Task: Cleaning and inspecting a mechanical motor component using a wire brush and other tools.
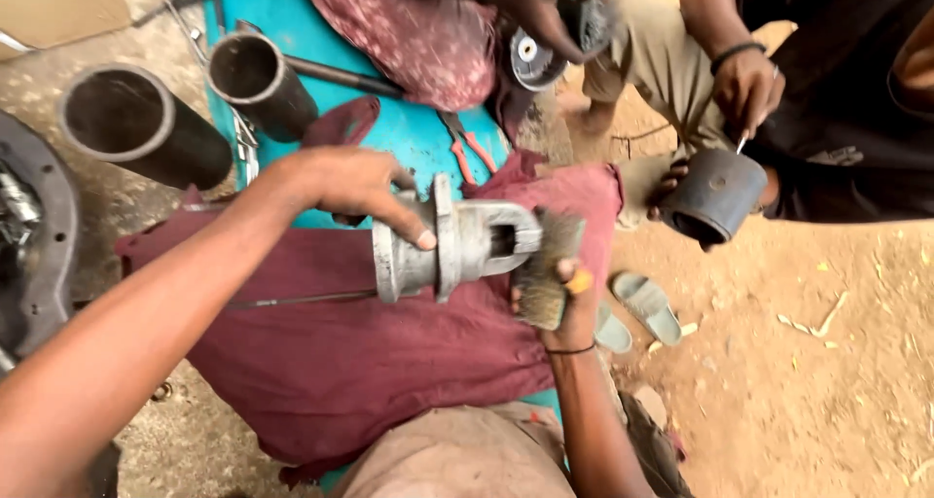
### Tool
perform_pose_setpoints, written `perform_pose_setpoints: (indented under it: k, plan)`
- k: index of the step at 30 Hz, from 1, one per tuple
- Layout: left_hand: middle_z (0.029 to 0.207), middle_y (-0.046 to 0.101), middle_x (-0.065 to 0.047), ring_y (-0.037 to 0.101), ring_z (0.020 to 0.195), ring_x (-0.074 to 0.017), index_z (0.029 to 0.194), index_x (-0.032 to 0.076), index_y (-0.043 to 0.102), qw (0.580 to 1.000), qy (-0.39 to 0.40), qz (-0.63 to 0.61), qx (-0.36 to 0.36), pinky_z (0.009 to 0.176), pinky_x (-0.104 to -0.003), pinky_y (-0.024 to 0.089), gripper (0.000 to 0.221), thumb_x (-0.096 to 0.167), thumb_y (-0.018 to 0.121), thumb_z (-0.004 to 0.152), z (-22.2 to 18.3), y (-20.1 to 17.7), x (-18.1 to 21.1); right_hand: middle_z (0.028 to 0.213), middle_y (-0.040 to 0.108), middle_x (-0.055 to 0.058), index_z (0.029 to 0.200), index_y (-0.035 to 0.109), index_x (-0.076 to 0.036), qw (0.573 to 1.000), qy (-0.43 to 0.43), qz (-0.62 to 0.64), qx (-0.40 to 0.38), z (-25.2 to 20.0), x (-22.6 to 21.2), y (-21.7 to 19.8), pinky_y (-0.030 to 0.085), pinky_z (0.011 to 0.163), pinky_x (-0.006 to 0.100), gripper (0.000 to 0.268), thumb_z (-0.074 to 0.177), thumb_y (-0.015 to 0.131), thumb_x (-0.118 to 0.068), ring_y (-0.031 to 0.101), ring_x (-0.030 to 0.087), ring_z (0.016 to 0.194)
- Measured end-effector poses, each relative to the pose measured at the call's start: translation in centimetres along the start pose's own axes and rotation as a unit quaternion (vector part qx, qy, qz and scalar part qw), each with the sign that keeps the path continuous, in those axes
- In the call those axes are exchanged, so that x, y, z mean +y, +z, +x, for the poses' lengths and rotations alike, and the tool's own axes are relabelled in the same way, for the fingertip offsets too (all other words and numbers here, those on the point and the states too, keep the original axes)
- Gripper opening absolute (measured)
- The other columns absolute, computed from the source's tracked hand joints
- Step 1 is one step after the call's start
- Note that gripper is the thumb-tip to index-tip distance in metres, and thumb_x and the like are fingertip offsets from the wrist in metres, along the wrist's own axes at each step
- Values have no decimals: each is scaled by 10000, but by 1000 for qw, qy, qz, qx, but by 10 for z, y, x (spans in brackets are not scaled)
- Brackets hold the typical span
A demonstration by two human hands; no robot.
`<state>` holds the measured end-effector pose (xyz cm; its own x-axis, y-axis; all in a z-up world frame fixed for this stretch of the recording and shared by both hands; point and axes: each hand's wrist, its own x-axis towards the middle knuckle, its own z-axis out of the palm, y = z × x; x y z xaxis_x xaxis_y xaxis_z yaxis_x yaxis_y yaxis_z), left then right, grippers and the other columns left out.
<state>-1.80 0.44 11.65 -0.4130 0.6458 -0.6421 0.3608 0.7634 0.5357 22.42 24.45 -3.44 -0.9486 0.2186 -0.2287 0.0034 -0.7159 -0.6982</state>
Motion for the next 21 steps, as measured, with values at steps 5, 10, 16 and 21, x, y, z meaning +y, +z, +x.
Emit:
perform_pose_setpoints:
  k: [5, 10, 16, 21]
  plan:
    - [653, 608, -80, 555, 530, -188, 993, 33, 796, 991, -27, -59, -121, 467, -354, 401, 765, 697, 779, 613, 56, 47, -59, 894, 665, 83, 1206, 606, -50, 990, 78, -52, 101, 3, 22, -6, 597, 580, 367, 463, 883, 736, -355, 688, 215, 680]
    - [681, 559, -104, 496, 582, -246, 901, -63, 780, 979, -55, -144, -136, 506, -414, 348, 790, 709, 760, 733, 97, 74, -108, 938, 660, 55, 1224, 623, -14, 977, 89, -161, 105, 29, 14, 4, 575, 653, 333, 439, 883, 775, -244, 658, 143, 740]
    - [1078, 729, -260, 685, 1066, -441, 1016, 35, 771, 996, -17, 54, 69, 952, -540, 495, 791, 757, 451, 967, 77, 89, -56, 1217, 665, 85, 1434, 534, 35, 922, 41, -385, -24, 38, 12, 7, 498, 924, 317, 687, 847, 821, -178, 625, 170, 1074]
    - [1213, 679, -222, 650, 1117, -401, 1303, 110, 646, 989, -31, 29, 140, 915, -512, 497, 760, 687, 607, 808, 60, 82, -24, 1294, 655, 116, 1523, 386, 42, 886, -13, -461, 51, 27, 19, 14, 483, 1037, 327, 865, 803, 804, -193, 625, 200, 1175]
